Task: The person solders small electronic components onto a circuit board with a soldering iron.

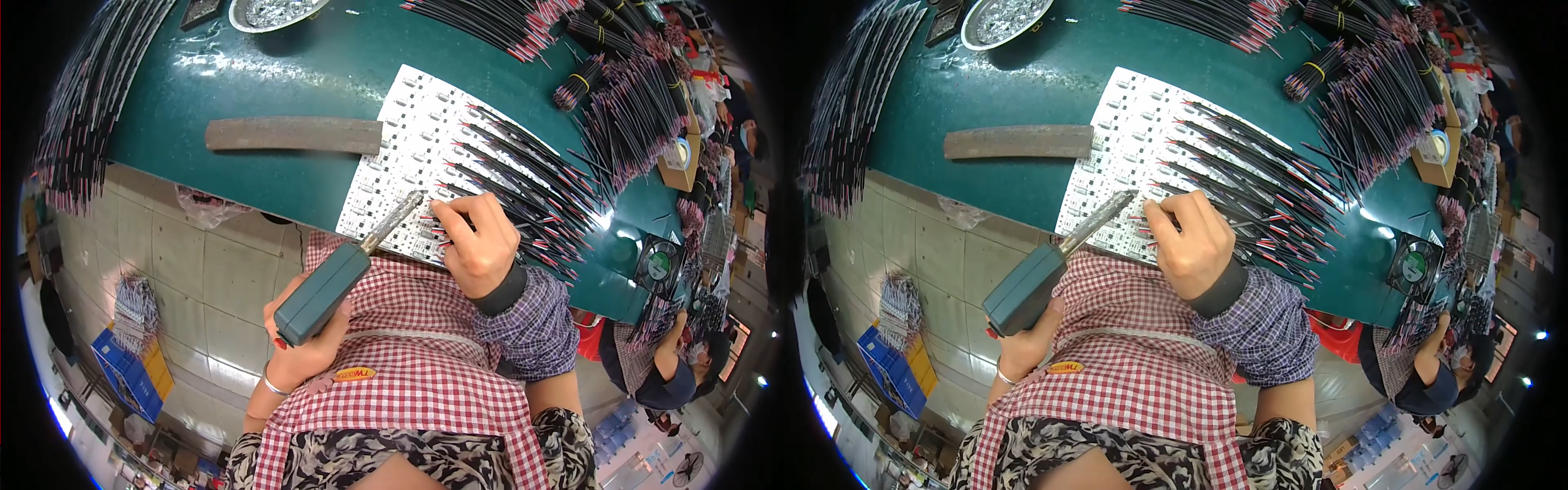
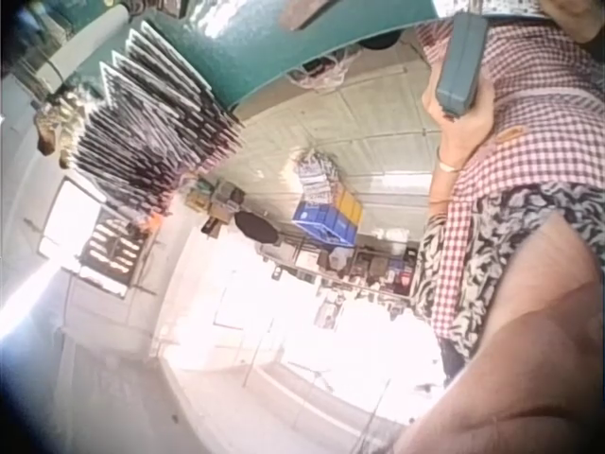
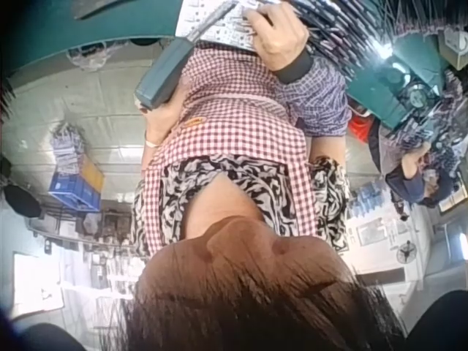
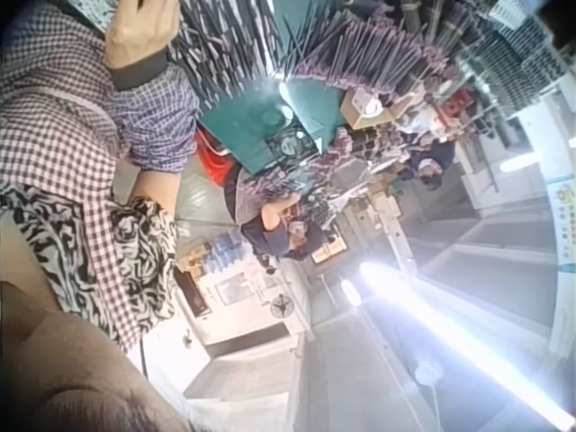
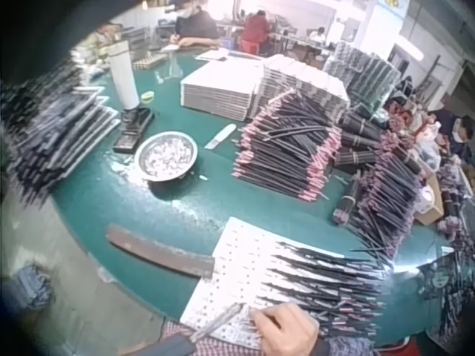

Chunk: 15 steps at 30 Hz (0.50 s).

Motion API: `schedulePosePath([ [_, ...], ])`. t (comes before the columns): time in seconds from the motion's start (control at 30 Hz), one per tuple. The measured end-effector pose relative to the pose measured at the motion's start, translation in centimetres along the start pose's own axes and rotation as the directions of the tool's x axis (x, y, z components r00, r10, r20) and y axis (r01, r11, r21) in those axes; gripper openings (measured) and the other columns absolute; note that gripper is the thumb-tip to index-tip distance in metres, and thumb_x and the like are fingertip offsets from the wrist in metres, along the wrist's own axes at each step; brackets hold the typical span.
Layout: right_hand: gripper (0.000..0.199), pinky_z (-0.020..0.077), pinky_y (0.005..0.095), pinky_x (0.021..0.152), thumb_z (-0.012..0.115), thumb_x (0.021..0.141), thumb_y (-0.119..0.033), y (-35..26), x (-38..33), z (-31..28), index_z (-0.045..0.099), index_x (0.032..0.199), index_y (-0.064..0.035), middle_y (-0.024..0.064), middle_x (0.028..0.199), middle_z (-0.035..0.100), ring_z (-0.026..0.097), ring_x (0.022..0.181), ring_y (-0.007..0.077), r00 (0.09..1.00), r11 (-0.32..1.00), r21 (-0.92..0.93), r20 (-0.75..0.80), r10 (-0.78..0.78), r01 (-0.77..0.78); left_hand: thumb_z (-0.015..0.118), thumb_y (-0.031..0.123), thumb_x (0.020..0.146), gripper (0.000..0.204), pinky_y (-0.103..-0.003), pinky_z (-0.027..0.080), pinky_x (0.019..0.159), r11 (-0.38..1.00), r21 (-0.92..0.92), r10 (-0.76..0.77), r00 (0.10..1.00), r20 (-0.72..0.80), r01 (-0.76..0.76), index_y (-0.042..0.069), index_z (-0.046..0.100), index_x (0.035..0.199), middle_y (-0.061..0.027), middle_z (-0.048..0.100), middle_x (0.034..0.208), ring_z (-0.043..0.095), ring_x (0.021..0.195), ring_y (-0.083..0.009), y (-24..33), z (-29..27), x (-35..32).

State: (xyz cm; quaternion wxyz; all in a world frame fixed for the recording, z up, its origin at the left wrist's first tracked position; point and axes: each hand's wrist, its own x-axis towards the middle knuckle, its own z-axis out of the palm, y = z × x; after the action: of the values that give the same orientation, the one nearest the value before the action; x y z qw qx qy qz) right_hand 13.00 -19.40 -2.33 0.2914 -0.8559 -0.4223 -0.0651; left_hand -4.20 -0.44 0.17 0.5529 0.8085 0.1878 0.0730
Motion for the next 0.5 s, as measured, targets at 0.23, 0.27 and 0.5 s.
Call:
schedulePosePath([
  [0.23, 0.054, 0.0490, 0.0366, 0.058, 0.057, 0.051, 0.013, 0.38, -0.24, 0.18, 0.070, 0.101, -0.0015, 0.0104, 0.085, 0.061, 0.059, 0.073, 0.0277, 1.000, 0.998, 0.058, -0.005, 0.016, -0.015, 0.072, -0.005, 0.074, 0.020, -0.028, 0.051, 0.058, 1.000, 0.017, 0.015, 1.000, 0.006, -0.015, -0.004, 0.070, 0.093, -0.0139, 0.067, 0.087, 0.066, 0.066, -0.0196, 0.00, 0.00, -0.13],
  [0.27, 0.053, 0.0489, 0.0365, 0.058, 0.057, 0.051, 0.013, 0.34, -0.24, 0.18, 0.070, 0.100, -0.0013, 0.0104, 0.085, 0.061, 0.059, 0.073, 0.0276, 1.000, 0.998, 0.055, -0.006, 0.012, -0.012, 0.072, -0.005, 0.073, 0.019, -0.028, 0.051, 0.058, 1.000, 0.015, 0.016, 1.000, 0.013, -0.016, -0.004, 0.070, 0.093, -0.0138, 0.068, 0.088, 0.066, 0.066, -0.0195, 0.01, 0.00, -0.16],
  [0.5, 0.038, 0.0496, 0.0337, 0.055, 0.064, 0.060, 0.008, 0.31, 0.05, -0.01, 0.072, 0.096, -0.0018, 0.0072, 0.083, 0.060, 0.060, 0.073, 0.0229, 1.000, 1.000, -0.018, -0.008, -0.026, 0.025, 0.072, -0.006, 0.072, 0.016, -0.029, 0.049, 0.055, 0.995, 0.050, 0.084, 0.996, 0.019, -0.085, -0.004, 0.069, 0.088, -0.0117, 0.065, 0.083, 0.064, 0.063, -0.0198, -0.43, 0.24, -0.27],
])
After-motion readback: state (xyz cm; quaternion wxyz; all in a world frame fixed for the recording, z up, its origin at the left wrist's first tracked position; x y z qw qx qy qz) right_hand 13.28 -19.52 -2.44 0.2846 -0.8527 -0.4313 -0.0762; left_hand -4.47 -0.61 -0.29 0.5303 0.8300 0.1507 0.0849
